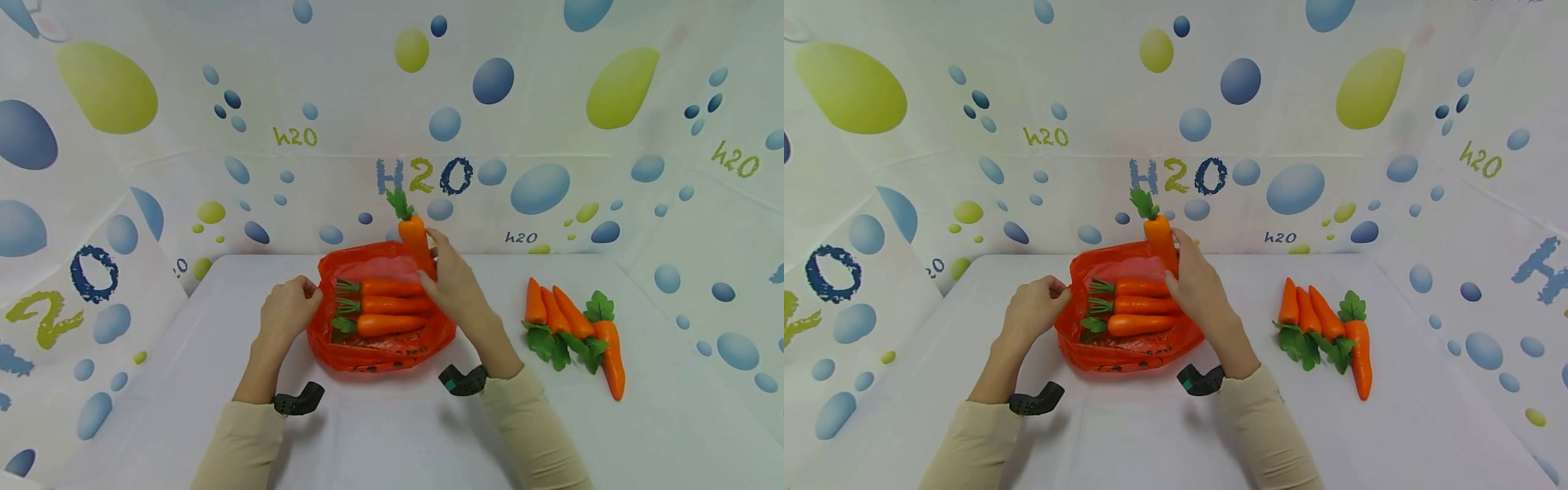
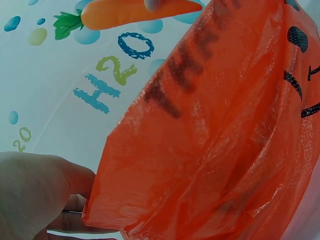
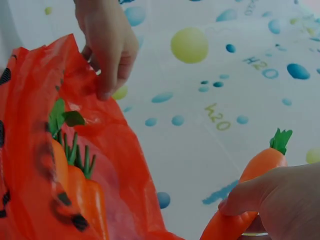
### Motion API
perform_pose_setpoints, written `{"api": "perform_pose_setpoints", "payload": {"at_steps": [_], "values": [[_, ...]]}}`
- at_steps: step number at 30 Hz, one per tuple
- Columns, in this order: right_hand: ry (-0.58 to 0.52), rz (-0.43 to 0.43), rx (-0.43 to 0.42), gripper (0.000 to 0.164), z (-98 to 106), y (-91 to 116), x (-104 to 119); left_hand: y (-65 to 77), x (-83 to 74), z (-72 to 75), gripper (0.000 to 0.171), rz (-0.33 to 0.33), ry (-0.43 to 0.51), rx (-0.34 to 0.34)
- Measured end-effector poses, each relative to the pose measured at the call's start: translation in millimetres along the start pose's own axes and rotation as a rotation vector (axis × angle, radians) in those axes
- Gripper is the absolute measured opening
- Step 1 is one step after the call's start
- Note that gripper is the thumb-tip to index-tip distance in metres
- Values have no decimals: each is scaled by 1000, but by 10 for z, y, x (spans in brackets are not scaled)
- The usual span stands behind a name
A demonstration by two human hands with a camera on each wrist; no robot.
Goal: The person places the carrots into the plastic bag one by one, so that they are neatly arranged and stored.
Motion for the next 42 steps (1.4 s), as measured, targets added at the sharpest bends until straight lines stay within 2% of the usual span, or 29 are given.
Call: {"api": "perform_pose_setpoints", "payload": {"at_steps": [9,13,20,25,32,42], "values": [[66,26,99,75,-196,70,106,9,7,-8,28,2,1,2],[78,9,165,75,-275,100,119,11,11,-10,28,6,3,1],[163,33,263,74,-449,154,134,8,3,-4,28,2,3,1],[189,47,316,69,-538,202,148,6,-2,1,28,2,1,2],[218,31,435,59,-670,283,111,6,-8,6,28,-3,3,-3],[254,39,528,48,-755,355,113,-5,-2,3,28,-6,-6,-4]]}}
Point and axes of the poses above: each hand's wrist, its own y-axis away from the middle knuckle, its own z-axis out of the back of the hand, x = y × z, the point moved 7 cm from there along -y, towards the middle knuckle, and after that the axes turned 10 degrees about -x, right-handed, at the moved point
